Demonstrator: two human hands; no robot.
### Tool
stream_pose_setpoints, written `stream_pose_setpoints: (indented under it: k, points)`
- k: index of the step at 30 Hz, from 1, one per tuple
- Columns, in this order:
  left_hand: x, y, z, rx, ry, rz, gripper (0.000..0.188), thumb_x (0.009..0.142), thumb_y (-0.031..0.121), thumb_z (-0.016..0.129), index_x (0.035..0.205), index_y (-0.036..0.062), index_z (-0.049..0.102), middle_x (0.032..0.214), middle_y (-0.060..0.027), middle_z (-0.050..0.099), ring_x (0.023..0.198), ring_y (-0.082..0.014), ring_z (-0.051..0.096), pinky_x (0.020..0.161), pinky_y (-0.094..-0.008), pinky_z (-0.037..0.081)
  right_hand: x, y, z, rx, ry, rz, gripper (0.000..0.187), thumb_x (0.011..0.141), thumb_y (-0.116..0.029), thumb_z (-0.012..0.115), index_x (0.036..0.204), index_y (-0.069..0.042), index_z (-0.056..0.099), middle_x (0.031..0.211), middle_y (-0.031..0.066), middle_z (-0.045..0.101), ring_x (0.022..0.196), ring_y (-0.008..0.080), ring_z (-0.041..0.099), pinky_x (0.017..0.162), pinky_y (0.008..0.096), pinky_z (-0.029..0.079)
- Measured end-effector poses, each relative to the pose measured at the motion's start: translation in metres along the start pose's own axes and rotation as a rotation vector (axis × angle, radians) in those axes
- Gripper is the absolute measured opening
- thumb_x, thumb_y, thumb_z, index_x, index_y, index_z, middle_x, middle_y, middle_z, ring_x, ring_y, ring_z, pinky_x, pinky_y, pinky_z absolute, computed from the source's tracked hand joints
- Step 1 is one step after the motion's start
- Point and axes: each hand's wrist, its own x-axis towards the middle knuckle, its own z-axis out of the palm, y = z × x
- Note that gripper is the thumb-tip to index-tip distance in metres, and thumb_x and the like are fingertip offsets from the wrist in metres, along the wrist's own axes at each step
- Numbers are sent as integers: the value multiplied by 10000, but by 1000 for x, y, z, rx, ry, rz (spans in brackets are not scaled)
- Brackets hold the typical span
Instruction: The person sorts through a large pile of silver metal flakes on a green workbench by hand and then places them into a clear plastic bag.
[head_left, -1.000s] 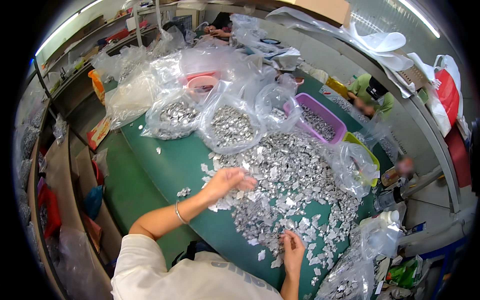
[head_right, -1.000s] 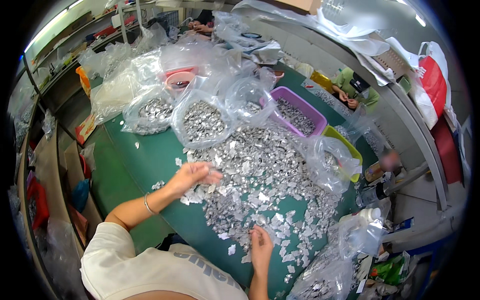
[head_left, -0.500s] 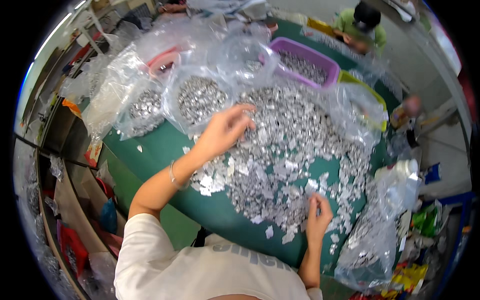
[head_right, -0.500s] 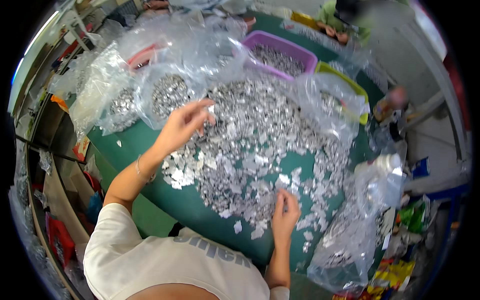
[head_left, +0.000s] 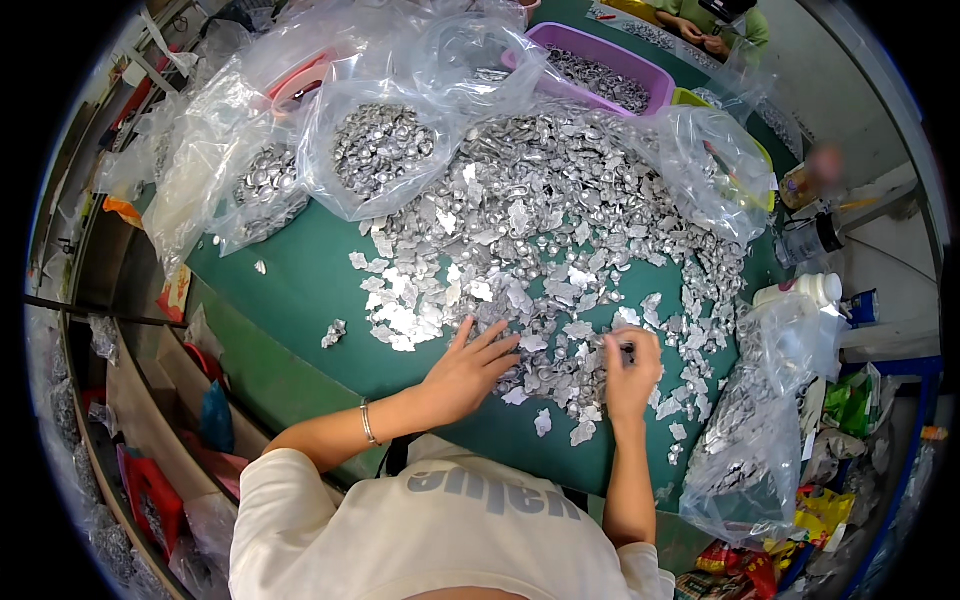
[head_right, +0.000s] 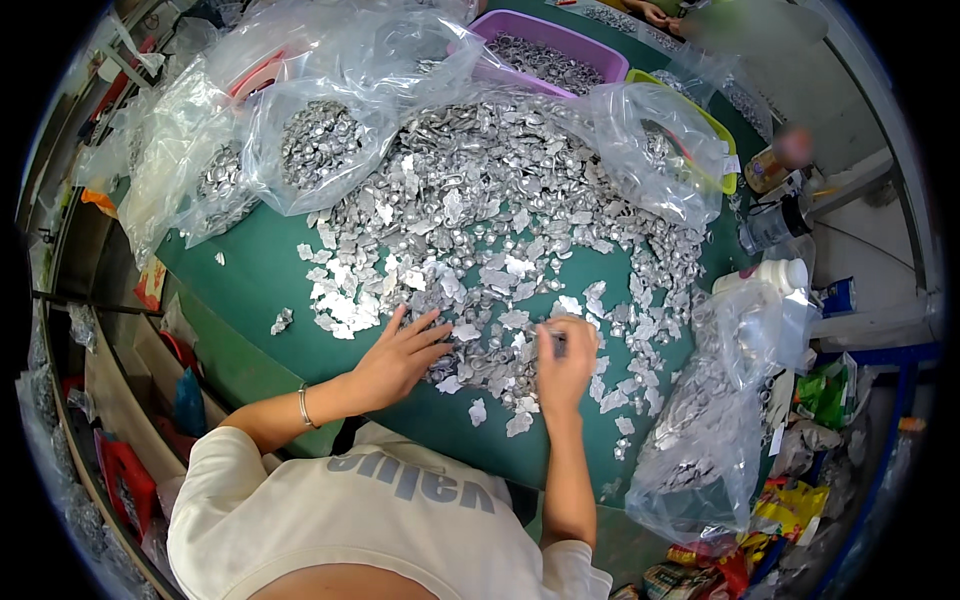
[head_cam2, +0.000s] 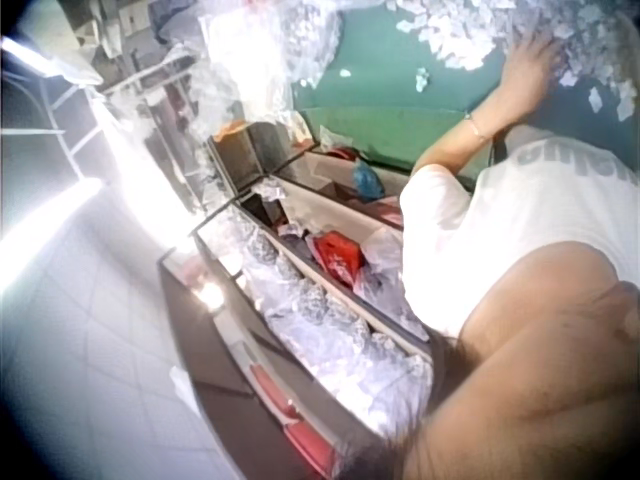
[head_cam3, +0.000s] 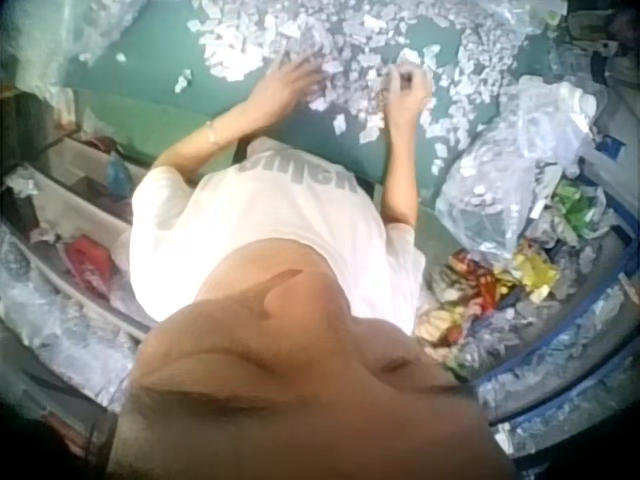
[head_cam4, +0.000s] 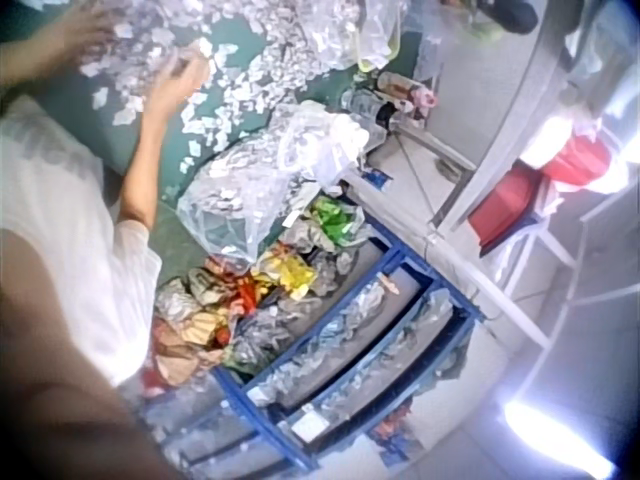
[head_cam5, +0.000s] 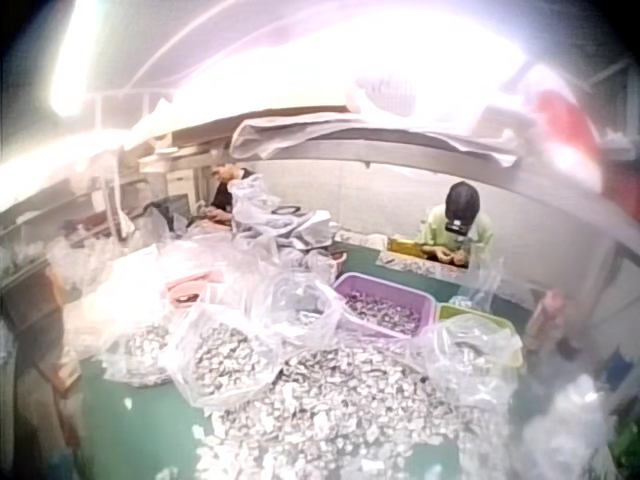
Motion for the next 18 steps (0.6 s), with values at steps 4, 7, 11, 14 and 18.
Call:
stream_pose_setpoints:
  k: [4,7,11,14,18]
  points:
    - [16,1,-3,30,142,-108,392,818,87,596,1204,59,530,1357,-118,413,1318,-325,305,1042,-599,205,-2,7,-11,962,177,440,229,874,-51,559,1091,0,507,846,57,548,735,159,524,661,273,436]
    - [22,-5,6,188,157,-188,408,837,134,586,1233,70,513,1377,-102,393,1303,-312,321,1035,-591,225,2,-5,-24,1274,43,668,280,900,-93,532,1161,4,507,765,26,496,620,118,467,552,220,382]
    - [7,-8,1,253,123,-194,446,826,133,591,1257,70,495,1381,-75,398,1296,-307,328,1032,-570,247,-5,7,-32,961,-189,502,248,888,-54,535,1130,-4,555,760,6,484,550,75,418,479,201,312]
    - [2,-10,-1,194,168,-246,451,814,102,596,1253,63,496,1362,-75,422,1297,-315,326,1030,-565,260,-1,7,-24,-1,-126,-3,208,851,21,529,1040,1,613,817,48,518,638,154,492,531,258,384]
    - [-5,-6,6,140,224,-303,424,823,98,591,1237,63,509,1365,-73,420,1301,-320,319,1036,-565,249,24,-29,6,-181,-179,-117,266,790,44,539,1032,-36,618,994,103,562,874,282,583,686,362,473]
